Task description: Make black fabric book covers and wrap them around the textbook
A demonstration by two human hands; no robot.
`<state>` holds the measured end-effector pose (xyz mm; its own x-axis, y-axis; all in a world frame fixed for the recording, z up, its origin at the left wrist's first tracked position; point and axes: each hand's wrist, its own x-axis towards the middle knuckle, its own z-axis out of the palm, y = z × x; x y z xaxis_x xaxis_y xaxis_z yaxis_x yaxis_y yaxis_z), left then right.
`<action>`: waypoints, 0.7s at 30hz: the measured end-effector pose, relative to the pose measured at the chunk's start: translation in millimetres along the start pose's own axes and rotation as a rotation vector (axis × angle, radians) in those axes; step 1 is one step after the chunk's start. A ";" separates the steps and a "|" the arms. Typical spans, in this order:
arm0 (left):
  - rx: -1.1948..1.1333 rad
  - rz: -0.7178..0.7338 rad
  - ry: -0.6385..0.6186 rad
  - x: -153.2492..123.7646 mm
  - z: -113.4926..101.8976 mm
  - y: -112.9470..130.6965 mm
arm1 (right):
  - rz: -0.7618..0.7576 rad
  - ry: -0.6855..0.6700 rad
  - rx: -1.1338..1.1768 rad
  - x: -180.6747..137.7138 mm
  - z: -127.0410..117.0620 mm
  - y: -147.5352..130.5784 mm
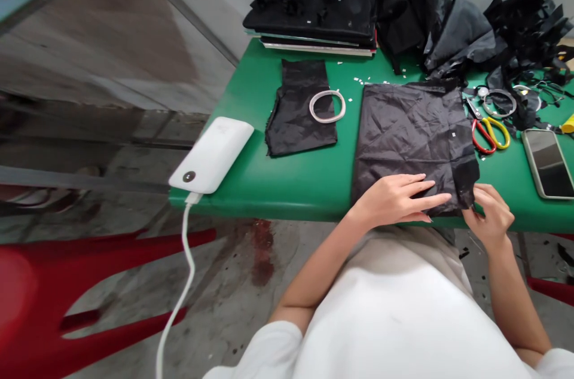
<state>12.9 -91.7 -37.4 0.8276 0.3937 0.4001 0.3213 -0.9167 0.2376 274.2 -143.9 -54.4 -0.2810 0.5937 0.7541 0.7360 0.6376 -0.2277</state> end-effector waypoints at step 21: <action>-0.251 -0.081 -0.135 3.9 -6.6 2.9 | 0.048 -0.154 0.024 -9.0 -7.2 8.7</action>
<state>14.0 -92.3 -29.3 0.8631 0.4367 0.2538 0.2785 -0.8306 0.4822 287.6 -147.3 -58.7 -0.3378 0.6909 0.6392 0.7366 0.6168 -0.2774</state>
